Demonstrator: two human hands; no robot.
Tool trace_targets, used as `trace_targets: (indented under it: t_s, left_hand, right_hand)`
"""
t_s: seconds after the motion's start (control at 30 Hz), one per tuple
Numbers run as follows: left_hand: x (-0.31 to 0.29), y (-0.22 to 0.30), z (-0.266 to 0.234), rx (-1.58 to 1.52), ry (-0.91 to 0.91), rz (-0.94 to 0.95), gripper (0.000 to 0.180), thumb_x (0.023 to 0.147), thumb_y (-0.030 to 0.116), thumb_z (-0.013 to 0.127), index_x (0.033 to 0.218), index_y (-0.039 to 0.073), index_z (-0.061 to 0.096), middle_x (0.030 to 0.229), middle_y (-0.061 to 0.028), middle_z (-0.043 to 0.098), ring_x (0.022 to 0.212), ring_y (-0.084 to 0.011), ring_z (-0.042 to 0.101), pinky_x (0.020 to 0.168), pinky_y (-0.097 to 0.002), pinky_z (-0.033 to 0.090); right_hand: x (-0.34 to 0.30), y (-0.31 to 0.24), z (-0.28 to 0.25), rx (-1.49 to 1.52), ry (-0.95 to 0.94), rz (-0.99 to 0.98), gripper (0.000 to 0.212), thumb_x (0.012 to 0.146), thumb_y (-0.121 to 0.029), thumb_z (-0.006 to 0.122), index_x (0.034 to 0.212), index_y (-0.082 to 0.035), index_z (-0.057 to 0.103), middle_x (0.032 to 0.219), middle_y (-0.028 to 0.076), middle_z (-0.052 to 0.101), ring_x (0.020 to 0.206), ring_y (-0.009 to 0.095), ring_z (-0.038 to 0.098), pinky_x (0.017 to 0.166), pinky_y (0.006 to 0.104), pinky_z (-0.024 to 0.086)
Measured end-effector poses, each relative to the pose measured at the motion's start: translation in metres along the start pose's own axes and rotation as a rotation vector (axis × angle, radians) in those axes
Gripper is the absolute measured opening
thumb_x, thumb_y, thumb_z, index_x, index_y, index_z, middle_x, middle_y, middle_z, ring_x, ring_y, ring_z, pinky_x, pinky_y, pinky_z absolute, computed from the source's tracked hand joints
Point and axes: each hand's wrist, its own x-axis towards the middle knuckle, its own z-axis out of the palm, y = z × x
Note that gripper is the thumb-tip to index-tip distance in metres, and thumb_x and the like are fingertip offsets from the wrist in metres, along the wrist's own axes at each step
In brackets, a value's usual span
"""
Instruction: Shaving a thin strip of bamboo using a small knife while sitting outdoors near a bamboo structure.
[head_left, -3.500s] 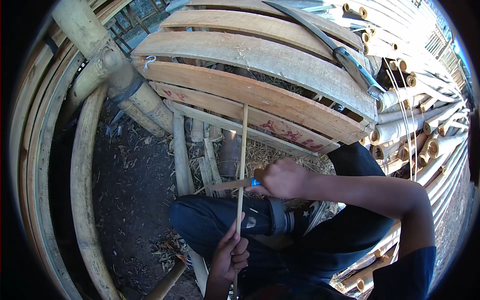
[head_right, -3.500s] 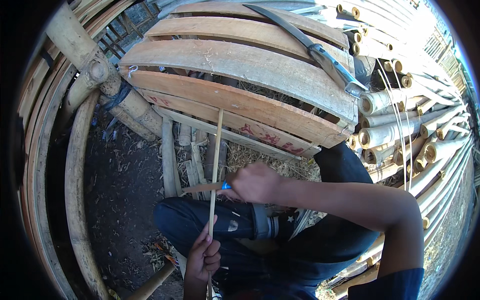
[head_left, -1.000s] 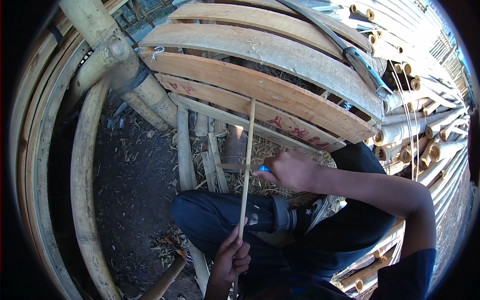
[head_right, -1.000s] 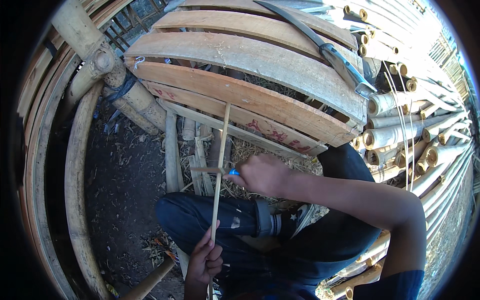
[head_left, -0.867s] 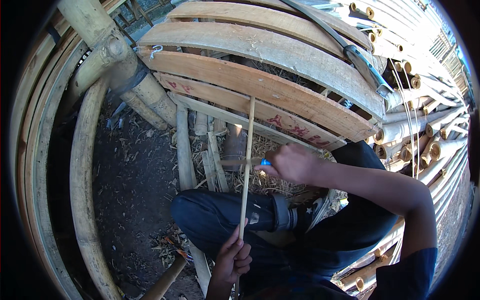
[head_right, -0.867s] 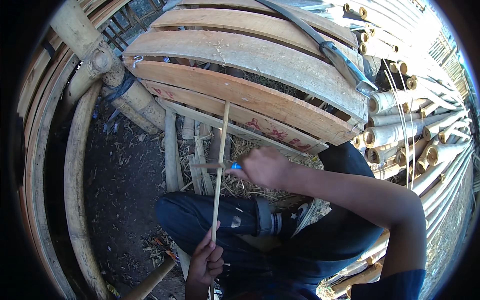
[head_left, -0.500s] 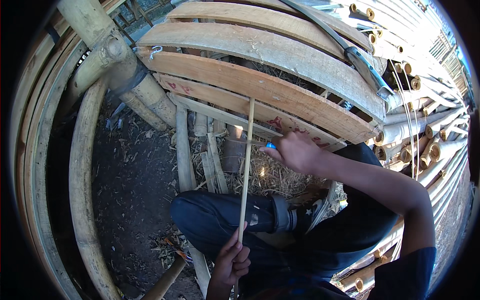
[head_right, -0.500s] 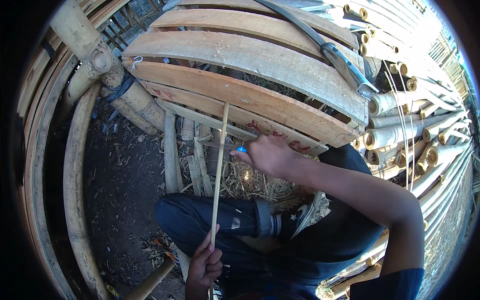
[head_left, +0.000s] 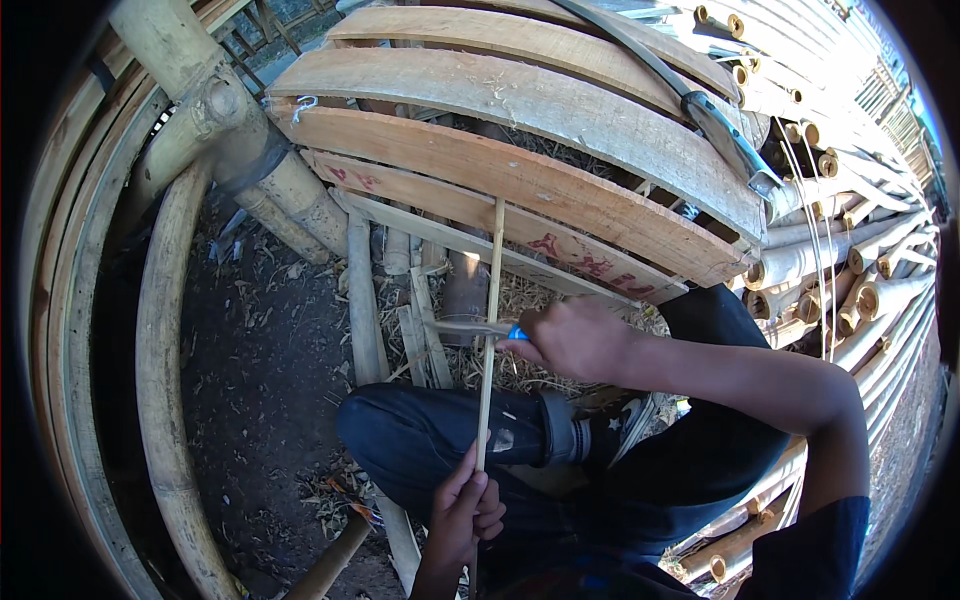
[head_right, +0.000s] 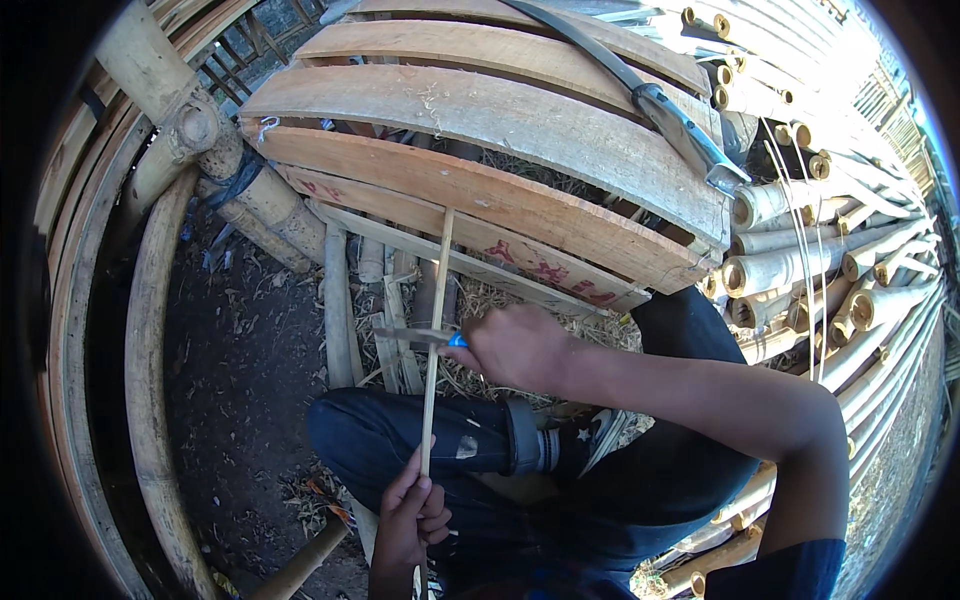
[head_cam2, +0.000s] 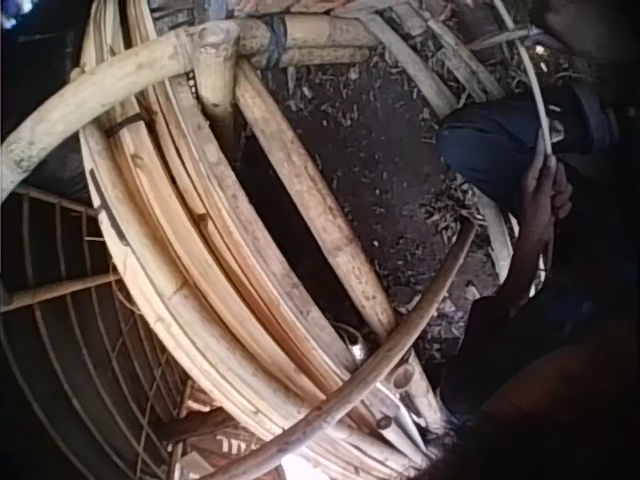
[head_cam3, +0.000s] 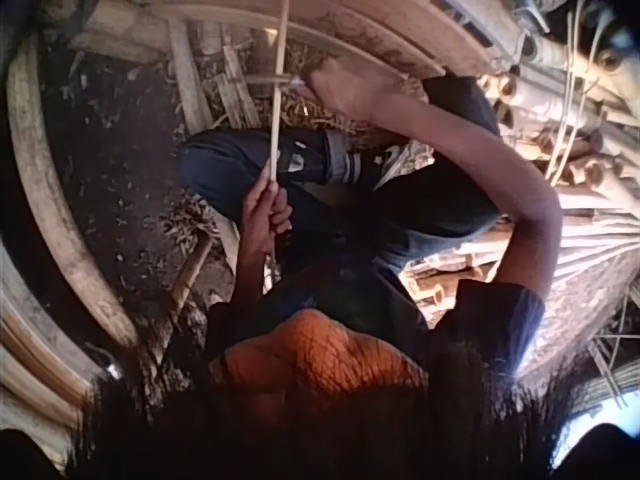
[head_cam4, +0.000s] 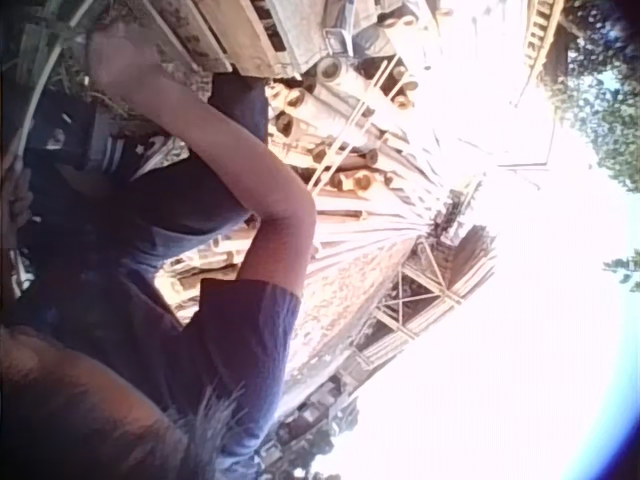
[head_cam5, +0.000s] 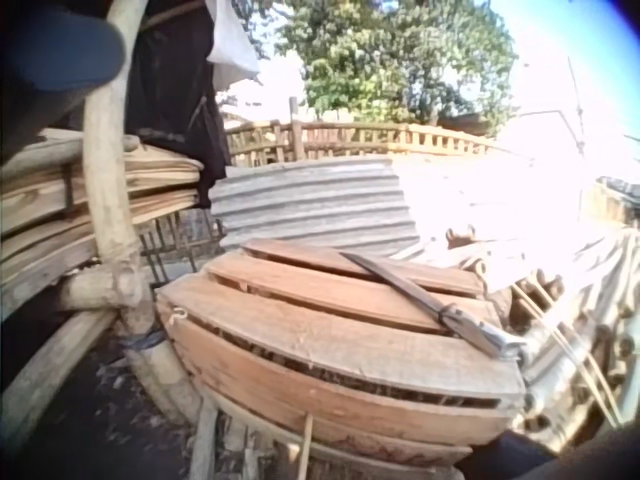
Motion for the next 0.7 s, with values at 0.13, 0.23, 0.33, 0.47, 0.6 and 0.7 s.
trace_targets:
  t_s: [0.13,0.23,0.33,0.47,0.6,0.7]
  left_hand:
    - [-0.002,-0.001,-0.004,-0.064,-0.029,-0.042,0.053,0.1,0.017,0.038,0.148,0.018,0.017,0.06,0.0043,0.022,0.046,-0.0037,0.021,0.04,-0.018,0.021]
    - [-0.009,-0.005,-0.008,-0.125,-0.045,-0.087,0.053,0.1,0.016,0.037,0.148,0.019,0.017,0.059,0.0044,0.022,0.045,-0.0036,0.02,0.039,-0.0181,0.02]
    - [-0.004,-0.002,-0.01,-0.163,-0.049,-0.117,0.053,0.1,0.015,0.036,0.148,0.021,0.017,0.059,0.0045,0.022,0.044,-0.0036,0.02,0.038,-0.0184,0.02]
    - [-0.006,-0.003,-0.009,-0.185,-0.084,-0.119,0.054,0.099,0.018,0.039,0.148,0.02,0.016,0.059,0.0045,0.022,0.045,-0.0038,0.021,0.039,-0.0185,0.019]
    - [-0.012,-0.007,-0.015,-0.211,-0.089,-0.147,0.055,0.099,0.019,0.04,0.148,0.021,0.016,0.059,0.0045,0.022,0.045,-0.0038,0.021,0.039,-0.0184,0.019]
    - [-0.002,-0.005,-0.016,-0.23,-0.105,-0.138,0.055,0.1,0.018,0.038,0.149,0.023,0.013,0.058,0.0044,0.022,0.043,-0.0036,0.019,0.038,-0.0182,0.019]
  right_hand:
    - [0.002,-0.001,-0.014,0.008,-0.17,0.054,0.06,0.096,-0.049,0.039,0.07,-0.001,0.064,0.056,0.017,0.059,0.054,0.034,0.064,0.053,0.0426,0.054]
    - [0.016,0.024,-0.026,0.07,-0.074,0.299,0.062,0.096,-0.049,0.037,0.069,-0.001,0.063,0.056,0.018,0.06,0.056,0.035,0.064,0.056,0.0437,0.055]
    - [0.0,-0.009,-0.009,0.097,-0.191,0.168,0.063,0.097,-0.048,0.035,0.067,0.0,0.063,0.059,0.019,0.06,0.062,0.036,0.065,0.06,0.0448,0.055]
    - [0.004,0.003,-0.015,0.081,-0.177,0.168,0.063,0.098,-0.047,0.034,0.067,-0.001,0.063,0.055,0.017,0.059,0.058,0.034,0.065,0.055,0.0427,0.055]
    - [0.013,0.02,-0.015,0.092,-0.102,0.274,0.062,0.098,-0.047,0.036,0.067,-0.001,0.063,0.054,0.017,0.059,0.056,0.035,0.064,0.053,0.0431,0.054]
    - [-0.003,-0.008,-0.007,0.093,-0.065,0.2,0.059,0.097,-0.046,0.037,0.071,0.0,0.063,0.057,0.019,0.06,0.059,0.036,0.065,0.055,0.0444,0.054]
